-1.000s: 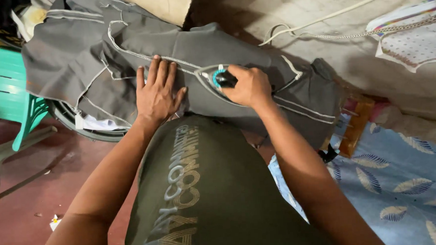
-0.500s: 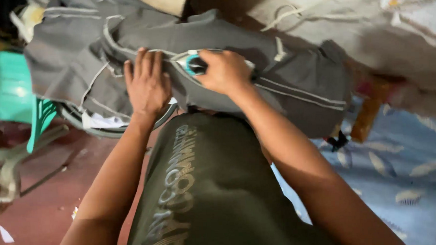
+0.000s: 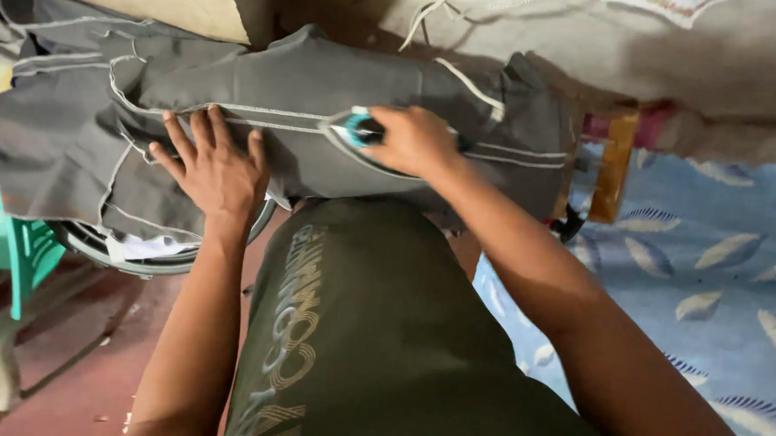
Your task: Ironing a large piece of grey fabric on an ironing board to remove wrinkles.
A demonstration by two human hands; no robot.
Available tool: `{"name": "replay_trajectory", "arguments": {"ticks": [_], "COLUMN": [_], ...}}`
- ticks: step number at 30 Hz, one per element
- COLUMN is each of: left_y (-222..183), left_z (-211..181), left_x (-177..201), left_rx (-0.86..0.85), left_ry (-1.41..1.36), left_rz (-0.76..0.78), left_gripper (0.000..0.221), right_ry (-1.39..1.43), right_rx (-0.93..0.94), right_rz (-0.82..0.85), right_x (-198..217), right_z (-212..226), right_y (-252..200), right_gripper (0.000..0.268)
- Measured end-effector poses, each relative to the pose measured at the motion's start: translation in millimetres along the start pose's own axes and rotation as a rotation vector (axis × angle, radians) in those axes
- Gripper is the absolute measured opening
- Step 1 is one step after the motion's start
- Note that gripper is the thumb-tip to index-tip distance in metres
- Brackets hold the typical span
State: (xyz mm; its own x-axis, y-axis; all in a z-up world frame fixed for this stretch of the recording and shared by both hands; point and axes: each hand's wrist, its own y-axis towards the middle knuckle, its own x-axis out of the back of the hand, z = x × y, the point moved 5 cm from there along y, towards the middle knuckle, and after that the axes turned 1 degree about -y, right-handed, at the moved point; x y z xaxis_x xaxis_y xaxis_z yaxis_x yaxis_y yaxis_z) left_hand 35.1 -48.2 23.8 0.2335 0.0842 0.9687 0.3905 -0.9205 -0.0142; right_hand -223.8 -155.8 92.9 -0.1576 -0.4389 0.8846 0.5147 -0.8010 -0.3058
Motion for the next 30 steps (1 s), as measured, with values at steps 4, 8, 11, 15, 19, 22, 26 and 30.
{"name": "replay_trajectory", "arguments": {"ticks": [4, 8, 11, 15, 19, 22, 26, 30], "left_y": [9.5, 16.0, 16.0, 11.5, 11.8, 14.1, 14.6, 13.9], "left_z": [-10.2, -30.0, -43.8, -58.4, -59.2, -58.1, -58.0, -55.4], "left_x": [-13.7, -9.0, 0.3, 13.3, 13.2, 14.0, 13.9, 10.8], "left_rx": [0.100, 0.135, 0.185, 0.262, 0.292, 0.299, 0.307, 0.302], "left_ry": [0.078, 0.182, 0.211, 0.131, 0.127, 0.129, 0.099, 0.115], "left_rz": [0.049, 0.038, 0.121, 0.202, 0.246, 0.244, 0.286, 0.259], "left_gripper": [0.084, 0.094, 0.105, 0.116, 0.118, 0.116, 0.121, 0.120], "right_ry": [-0.072, -0.200, -0.133, -0.125, -0.127, -0.114, -0.132, -0.133], "right_rx": [-0.125, -0.200, -0.245, -0.339, -0.088, -0.028, -0.045, 0.016], "right_rz": [0.052, 0.045, 0.003, -0.060, -0.327, -0.326, -0.321, -0.300], "right_x": [29.4, 22.5, 9.1, -6.7, -13.5, -2.1, -10.1, -9.3], "right_z": [-54.0, -137.7, -187.9, -208.8, -182.1, -137.9, -105.8, -66.1], "right_y": [-42.7, -80.3, -99.9, -104.9, -90.0, -74.4, -52.1, -29.9], "right_gripper": [0.053, 0.053, 0.048, 0.049, 0.046, 0.046, 0.042, 0.039]}}
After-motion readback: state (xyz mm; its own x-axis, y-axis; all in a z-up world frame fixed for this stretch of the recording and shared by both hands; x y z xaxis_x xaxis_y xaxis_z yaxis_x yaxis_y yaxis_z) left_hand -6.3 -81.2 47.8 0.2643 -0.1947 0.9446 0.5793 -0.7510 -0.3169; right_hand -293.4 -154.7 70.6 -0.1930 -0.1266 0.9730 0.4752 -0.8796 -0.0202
